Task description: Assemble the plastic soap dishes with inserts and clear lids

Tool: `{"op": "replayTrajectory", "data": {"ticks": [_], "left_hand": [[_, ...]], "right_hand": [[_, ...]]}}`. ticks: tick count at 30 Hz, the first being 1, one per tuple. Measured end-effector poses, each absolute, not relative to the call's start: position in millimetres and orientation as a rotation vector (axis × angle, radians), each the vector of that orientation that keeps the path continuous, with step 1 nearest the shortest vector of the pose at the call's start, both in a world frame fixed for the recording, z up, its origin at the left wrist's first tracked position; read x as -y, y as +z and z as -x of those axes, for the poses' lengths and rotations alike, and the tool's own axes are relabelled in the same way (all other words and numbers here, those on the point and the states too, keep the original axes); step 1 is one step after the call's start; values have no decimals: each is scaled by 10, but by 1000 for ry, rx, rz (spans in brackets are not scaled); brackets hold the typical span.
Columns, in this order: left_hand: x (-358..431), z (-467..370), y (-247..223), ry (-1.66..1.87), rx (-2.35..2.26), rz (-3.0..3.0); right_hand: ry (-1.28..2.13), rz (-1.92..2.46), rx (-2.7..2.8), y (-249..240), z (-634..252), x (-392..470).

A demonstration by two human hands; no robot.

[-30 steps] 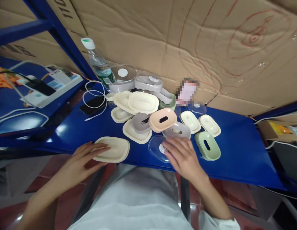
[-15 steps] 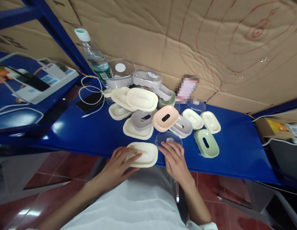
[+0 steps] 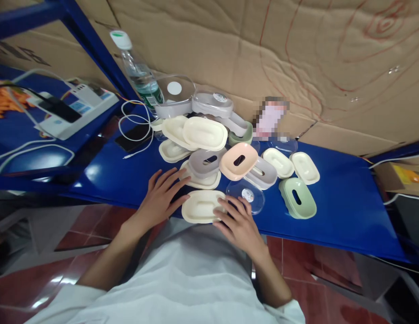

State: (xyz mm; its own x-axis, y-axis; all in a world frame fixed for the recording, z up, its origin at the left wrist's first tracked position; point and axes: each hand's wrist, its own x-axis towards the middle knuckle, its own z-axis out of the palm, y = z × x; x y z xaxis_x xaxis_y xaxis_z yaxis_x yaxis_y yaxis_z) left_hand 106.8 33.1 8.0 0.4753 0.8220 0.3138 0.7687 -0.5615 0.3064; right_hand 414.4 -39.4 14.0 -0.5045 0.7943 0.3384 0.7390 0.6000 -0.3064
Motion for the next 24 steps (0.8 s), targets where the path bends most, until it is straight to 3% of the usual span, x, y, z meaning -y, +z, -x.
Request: {"op": "replayTrajectory", "data": {"ticks": [18,24], "left_hand": [[-323,-867,-14,874,-1507,-2501],[-288,-607,176,767,-1373,-2441]], "right_hand": [[151,1239,2434,99,-4134,418],[180,1171,2312,78,-4160,439]]}}
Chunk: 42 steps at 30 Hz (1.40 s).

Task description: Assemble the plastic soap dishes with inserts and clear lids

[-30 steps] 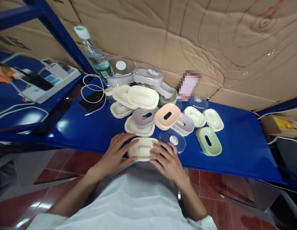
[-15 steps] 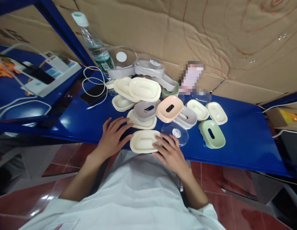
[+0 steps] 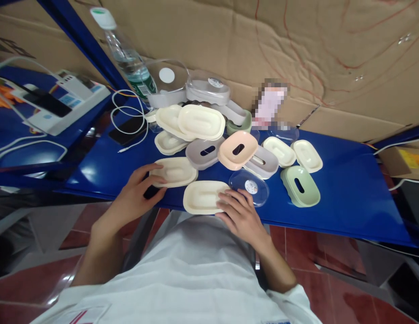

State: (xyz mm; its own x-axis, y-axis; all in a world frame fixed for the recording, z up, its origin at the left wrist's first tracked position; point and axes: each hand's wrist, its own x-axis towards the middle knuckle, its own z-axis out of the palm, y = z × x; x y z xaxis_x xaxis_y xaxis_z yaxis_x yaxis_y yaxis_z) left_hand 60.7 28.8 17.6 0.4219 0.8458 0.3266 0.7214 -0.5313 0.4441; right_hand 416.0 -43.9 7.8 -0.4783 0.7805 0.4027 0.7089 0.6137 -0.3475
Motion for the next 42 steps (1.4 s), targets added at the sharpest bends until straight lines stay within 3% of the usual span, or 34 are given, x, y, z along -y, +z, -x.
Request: {"op": "replayTrajectory", "data": {"ticks": [6,14,18,27,42], "left_hand": [[-215,-397,296,859,-1556,-2242],[-284,-624,106,842,-1638,-2533],[-336,-943,262,928,-1446,-2735],[-797,-1407,357,714,-1380,-2847],[-777,-724,494,883,-828,-2386]], "right_hand": [[242,1191,2338,102,-4129,413],[232,1209,2365,85,-4116,399],[212,1199,2373,62,-4124,396],[196,1179,2225,51,-4162,416],[378,1254,2079,67,-4255,411]]}}
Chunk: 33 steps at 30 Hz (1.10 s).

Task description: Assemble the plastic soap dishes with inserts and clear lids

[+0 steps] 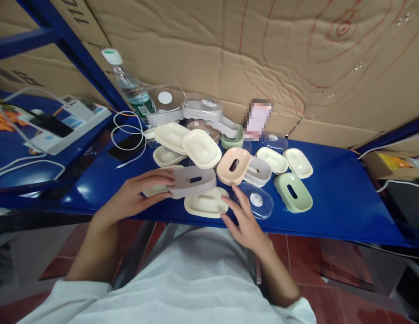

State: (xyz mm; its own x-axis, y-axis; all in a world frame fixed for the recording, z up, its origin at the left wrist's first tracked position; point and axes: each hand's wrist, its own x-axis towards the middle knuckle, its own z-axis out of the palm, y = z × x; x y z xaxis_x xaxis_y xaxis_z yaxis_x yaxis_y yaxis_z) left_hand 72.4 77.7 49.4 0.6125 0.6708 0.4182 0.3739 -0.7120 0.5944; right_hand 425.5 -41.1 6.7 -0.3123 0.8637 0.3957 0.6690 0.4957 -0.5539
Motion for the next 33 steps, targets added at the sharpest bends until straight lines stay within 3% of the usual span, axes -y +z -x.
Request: {"op": "replayTrajectory", "data": {"ticks": [6,17,33], "left_hand": [[-654,-890,426,768,-652,-2368],[-430,-1078,250,701,-653,-2609],[-297,-1068,95,871,-746,-2763]], "right_hand": [[411,1230,2034,80,-4275,391],[65,1106,2307,63,-4178,429],[-43,1118,2402,117,-4084,420]]}}
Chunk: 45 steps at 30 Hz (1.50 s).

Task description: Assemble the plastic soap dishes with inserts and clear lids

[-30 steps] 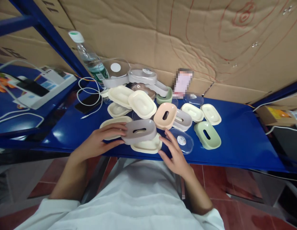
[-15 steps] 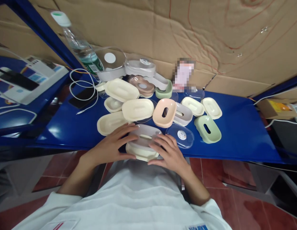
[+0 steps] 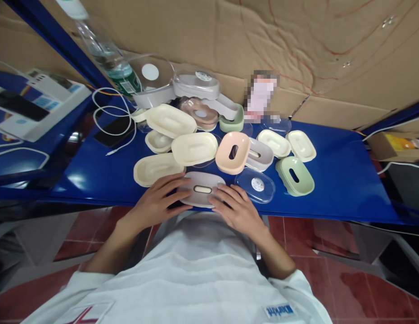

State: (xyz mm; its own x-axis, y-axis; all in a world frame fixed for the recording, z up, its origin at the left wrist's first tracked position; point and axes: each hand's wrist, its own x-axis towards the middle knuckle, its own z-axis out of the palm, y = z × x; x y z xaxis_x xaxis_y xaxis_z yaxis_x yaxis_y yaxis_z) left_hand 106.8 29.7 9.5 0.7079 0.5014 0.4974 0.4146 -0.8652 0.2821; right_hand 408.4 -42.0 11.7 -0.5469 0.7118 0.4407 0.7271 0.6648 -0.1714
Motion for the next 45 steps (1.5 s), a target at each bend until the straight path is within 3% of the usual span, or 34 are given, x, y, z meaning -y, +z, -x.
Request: {"op": "replayTrajectory", "data": {"ticks": [4,11,19,27,45], "left_hand": [[-277,-1068,70,891,-773,-2779],[-274,-1084,146,849,-718,-2607],[-149,-1255,68,850,-717,-2405],[-191,-1272,17,934,-709,-2519],[-217,-1265,-40,1009,-718,-2447]], "right_hand": [[-97,1185,2340,264,-4340,542],[37,1785,2116,347,-4811,718],[434,1555,1902,412,-4730,661],[219,1232,2253,168,-4087,522],[190,1130,2383,156,-4176,393]]}}
